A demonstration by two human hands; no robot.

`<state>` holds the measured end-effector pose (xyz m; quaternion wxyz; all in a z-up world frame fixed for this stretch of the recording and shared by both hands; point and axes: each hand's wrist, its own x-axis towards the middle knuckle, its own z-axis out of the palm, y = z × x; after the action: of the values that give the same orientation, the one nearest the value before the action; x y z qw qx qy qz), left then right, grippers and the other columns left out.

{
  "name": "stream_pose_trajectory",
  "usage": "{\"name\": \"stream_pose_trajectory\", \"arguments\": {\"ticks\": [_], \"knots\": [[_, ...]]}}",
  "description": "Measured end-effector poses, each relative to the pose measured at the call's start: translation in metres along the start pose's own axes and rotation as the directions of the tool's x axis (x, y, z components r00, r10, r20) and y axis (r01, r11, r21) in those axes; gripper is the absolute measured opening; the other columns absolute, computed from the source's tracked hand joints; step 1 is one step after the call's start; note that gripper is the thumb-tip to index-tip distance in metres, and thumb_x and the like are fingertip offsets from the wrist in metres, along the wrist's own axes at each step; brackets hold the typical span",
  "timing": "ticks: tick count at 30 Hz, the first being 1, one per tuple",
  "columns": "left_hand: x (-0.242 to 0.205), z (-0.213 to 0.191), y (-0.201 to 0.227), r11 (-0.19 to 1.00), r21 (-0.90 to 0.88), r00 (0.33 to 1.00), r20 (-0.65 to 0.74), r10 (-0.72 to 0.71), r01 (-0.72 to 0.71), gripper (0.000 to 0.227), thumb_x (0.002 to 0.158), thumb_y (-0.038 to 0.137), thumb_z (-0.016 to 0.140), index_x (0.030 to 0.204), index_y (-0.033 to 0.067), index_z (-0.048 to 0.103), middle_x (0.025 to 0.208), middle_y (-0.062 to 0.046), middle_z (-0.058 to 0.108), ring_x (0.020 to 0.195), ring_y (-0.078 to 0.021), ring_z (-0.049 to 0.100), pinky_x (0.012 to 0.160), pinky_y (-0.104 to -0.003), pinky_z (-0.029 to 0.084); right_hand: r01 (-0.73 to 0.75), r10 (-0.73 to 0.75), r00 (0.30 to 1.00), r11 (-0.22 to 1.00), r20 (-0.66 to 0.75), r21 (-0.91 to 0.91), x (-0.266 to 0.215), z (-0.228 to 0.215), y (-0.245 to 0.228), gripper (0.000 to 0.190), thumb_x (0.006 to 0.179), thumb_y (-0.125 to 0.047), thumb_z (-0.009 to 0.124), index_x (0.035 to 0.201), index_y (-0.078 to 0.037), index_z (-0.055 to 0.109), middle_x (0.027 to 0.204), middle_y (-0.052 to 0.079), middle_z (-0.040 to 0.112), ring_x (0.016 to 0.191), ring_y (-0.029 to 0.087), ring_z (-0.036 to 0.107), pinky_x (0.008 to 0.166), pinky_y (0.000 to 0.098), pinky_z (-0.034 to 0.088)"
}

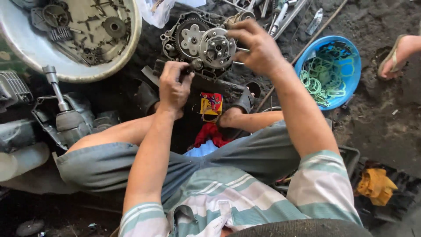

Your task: The person sits on the ground and assembles small metal components into a larger engine part. They pick up parts from a white basin, fit them into the engine assembly, and use a hammer to tap components into place.

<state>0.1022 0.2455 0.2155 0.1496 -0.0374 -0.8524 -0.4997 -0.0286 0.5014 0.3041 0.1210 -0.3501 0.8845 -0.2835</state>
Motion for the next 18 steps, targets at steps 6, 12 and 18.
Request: {"name": "stream_pose_trajectory", "arguments": {"ticks": [6, 12, 18], "knots": [[0.008, 0.018, -0.012, 0.998, 0.019, 0.997, 0.030, 0.064, -0.065, 0.020, 0.090, -0.002, 0.074, 0.108, -0.0038, 0.066, 0.102, -0.019, 0.063, 0.091, -0.0323, 0.064, 0.081, -0.041, 0.056, 0.190, -0.188, 0.982, 0.974, 0.025, -0.127, 0.012, 0.041, 0.025, 0.078, 0.079, -0.007, 0.086, 0.150, -0.007, 0.053, 0.149, 0.017, 0.049, 0.132, 0.041, 0.053, 0.107, 0.0535, 0.048], [0.015, 0.024, -0.007, 0.986, 0.134, 0.991, 0.097, 0.090, -0.102, 0.019, 0.090, 0.000, 0.074, 0.108, -0.0034, 0.068, 0.103, -0.016, 0.063, 0.088, -0.0300, 0.067, 0.078, -0.039, 0.060, 0.163, -0.162, 0.987, 0.966, 0.022, -0.199, 0.016, 0.055, 0.030, 0.074, 0.079, -0.016, 0.089, 0.145, -0.007, 0.058, 0.146, 0.013, 0.050, 0.118, 0.038, 0.053, 0.096, 0.0504, 0.053], [0.016, 0.028, -0.004, 0.964, 0.246, 0.993, 0.089, 0.082, -0.102, 0.021, 0.089, 0.002, 0.074, 0.109, -0.0013, 0.068, 0.103, -0.014, 0.062, 0.088, -0.0303, 0.066, 0.076, -0.039, 0.059, 0.158, -0.157, 0.987, 0.956, 0.022, -0.248, 0.018, 0.057, 0.033, 0.073, 0.078, -0.018, 0.087, 0.145, -0.007, 0.059, 0.143, 0.013, 0.051, 0.115, 0.036, 0.052, 0.096, 0.0490, 0.052]]}}
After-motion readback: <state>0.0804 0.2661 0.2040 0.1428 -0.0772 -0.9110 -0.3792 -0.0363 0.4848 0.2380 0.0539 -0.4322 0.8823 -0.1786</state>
